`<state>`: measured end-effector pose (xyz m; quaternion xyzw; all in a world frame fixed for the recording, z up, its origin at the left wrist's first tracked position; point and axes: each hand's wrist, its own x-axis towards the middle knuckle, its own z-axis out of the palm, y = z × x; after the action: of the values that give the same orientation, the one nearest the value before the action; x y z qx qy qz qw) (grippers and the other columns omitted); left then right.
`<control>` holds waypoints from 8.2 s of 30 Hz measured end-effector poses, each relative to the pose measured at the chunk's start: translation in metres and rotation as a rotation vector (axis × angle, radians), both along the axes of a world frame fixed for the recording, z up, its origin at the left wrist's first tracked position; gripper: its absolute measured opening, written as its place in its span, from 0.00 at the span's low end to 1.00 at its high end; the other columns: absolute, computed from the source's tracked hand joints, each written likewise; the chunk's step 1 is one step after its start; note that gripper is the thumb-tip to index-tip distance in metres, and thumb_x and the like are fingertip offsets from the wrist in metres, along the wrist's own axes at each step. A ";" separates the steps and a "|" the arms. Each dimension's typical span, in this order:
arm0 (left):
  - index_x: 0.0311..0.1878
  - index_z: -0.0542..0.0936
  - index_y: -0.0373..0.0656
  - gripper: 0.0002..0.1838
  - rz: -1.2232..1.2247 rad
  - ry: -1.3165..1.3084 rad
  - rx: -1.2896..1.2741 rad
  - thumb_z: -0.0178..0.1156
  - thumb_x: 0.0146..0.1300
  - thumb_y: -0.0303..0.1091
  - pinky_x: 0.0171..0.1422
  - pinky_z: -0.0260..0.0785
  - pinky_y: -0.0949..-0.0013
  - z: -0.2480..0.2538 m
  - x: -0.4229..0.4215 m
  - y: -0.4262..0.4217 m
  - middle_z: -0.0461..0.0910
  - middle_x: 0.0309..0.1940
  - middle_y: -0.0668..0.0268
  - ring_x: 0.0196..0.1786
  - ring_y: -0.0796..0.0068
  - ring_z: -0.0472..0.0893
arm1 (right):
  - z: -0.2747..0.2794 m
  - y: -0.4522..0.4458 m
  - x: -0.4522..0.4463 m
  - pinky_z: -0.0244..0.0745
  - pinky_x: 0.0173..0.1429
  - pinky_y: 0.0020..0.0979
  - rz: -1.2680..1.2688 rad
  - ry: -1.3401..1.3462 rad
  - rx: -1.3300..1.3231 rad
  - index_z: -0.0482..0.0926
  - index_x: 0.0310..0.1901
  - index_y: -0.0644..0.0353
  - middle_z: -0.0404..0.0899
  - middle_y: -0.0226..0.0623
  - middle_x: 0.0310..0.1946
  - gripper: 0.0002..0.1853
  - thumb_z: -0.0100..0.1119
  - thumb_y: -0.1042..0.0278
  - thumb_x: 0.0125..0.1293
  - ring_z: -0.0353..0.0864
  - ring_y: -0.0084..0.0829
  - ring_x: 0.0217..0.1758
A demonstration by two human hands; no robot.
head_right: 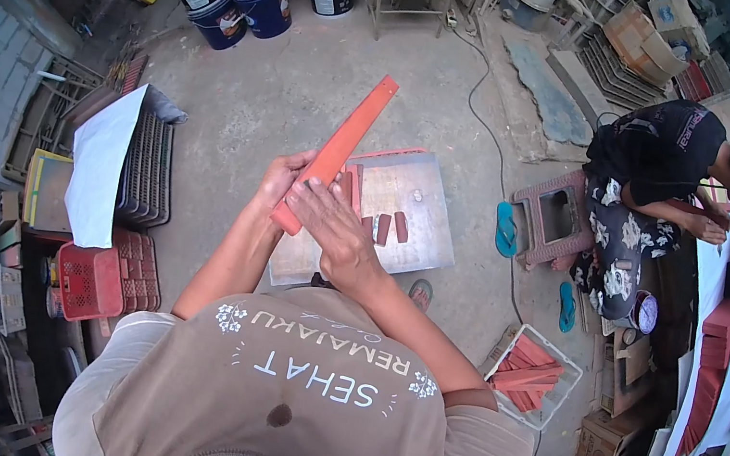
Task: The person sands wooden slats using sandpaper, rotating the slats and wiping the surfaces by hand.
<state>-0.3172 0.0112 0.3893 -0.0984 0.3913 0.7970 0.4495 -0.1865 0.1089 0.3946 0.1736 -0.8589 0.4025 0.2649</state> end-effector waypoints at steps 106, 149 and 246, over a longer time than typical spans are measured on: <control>0.66 0.64 0.31 0.48 -0.435 0.452 -0.064 0.49 0.28 0.27 0.24 0.69 0.76 0.040 0.059 -0.051 0.76 0.28 0.58 0.19 0.74 0.73 | -0.014 -0.001 0.037 0.56 0.72 0.52 -0.263 0.064 0.144 0.70 0.64 0.64 0.68 0.47 0.66 0.29 0.48 0.85 0.57 0.64 0.48 0.71; 0.67 0.66 0.34 0.48 -0.581 0.553 -0.119 0.50 0.30 0.26 0.34 0.67 0.79 0.050 0.056 -0.058 0.77 0.39 0.64 0.29 0.80 0.74 | -0.016 0.026 0.017 0.57 0.73 0.48 -0.220 0.034 0.195 0.72 0.63 0.61 0.71 0.43 0.64 0.34 0.48 0.90 0.50 0.64 0.43 0.71; 0.61 0.69 0.35 0.30 0.128 0.420 -0.225 0.38 0.75 0.54 0.56 0.70 0.68 -0.037 0.040 -0.004 0.76 0.47 0.61 0.50 0.74 0.76 | -0.003 -0.025 0.012 0.54 0.75 0.44 -0.150 -0.201 -0.065 0.60 0.68 0.71 0.61 0.60 0.67 0.35 0.40 0.92 0.53 0.59 0.52 0.73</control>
<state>-0.2777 0.0069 0.3521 -0.0048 0.5553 0.7783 0.2930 -0.1744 0.0842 0.3920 0.0587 -0.8783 0.4245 0.2122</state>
